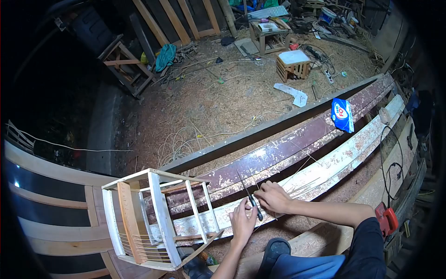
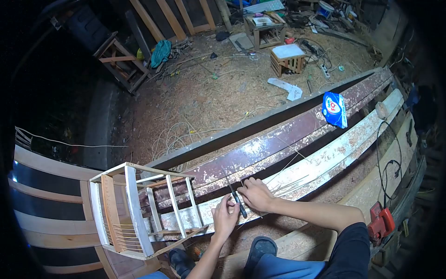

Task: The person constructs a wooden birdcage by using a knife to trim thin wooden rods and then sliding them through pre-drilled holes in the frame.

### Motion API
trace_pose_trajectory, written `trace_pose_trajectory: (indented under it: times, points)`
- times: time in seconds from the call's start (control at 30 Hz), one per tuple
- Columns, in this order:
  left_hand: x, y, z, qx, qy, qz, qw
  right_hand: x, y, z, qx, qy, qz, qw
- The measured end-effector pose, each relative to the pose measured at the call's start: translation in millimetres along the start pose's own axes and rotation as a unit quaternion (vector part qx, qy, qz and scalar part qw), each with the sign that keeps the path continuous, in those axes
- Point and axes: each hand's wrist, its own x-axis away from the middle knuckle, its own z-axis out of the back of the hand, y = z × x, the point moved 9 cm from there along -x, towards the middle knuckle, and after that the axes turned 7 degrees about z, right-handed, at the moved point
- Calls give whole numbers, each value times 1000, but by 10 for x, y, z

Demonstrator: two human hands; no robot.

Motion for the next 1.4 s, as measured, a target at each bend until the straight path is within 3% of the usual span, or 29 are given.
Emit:
trace_pose_trajectory:
  times: [0.17, 0.5, 0.83, 0.93, 1.03, 1.1, 1.17, 1.4]
  points:
    - [-1, -16, 78, 2, 53, -41, 998, 38, 32, -80, 22, -19, -13, 1000]
    - [142, -51, -12, -6, 21, -62, 998, 140, 1, 69, -18, 46, -15, 999]
    - [147, -127, 62, -10, 23, -84, 996, 245, -145, 167, 46, 20, -78, 996]
    - [149, -192, 98, -2, 31, -79, 996, 214, -333, 145, 75, 42, -29, 996]
    - [130, -268, 88, -2, 32, -67, 997, 186, -375, -48, 67, -25, -47, 996]
    - [126, -243, 106, 0, 53, -84, 995, 170, -405, -98, 56, -20, -39, 997]
    - [117, -244, 88, -5, 51, -90, 995, 165, -415, -217, 43, -133, -88, 986]
    - [117, -278, 131, -10, 51, -103, 993, 134, -390, -475, 74, -113, -57, 989]
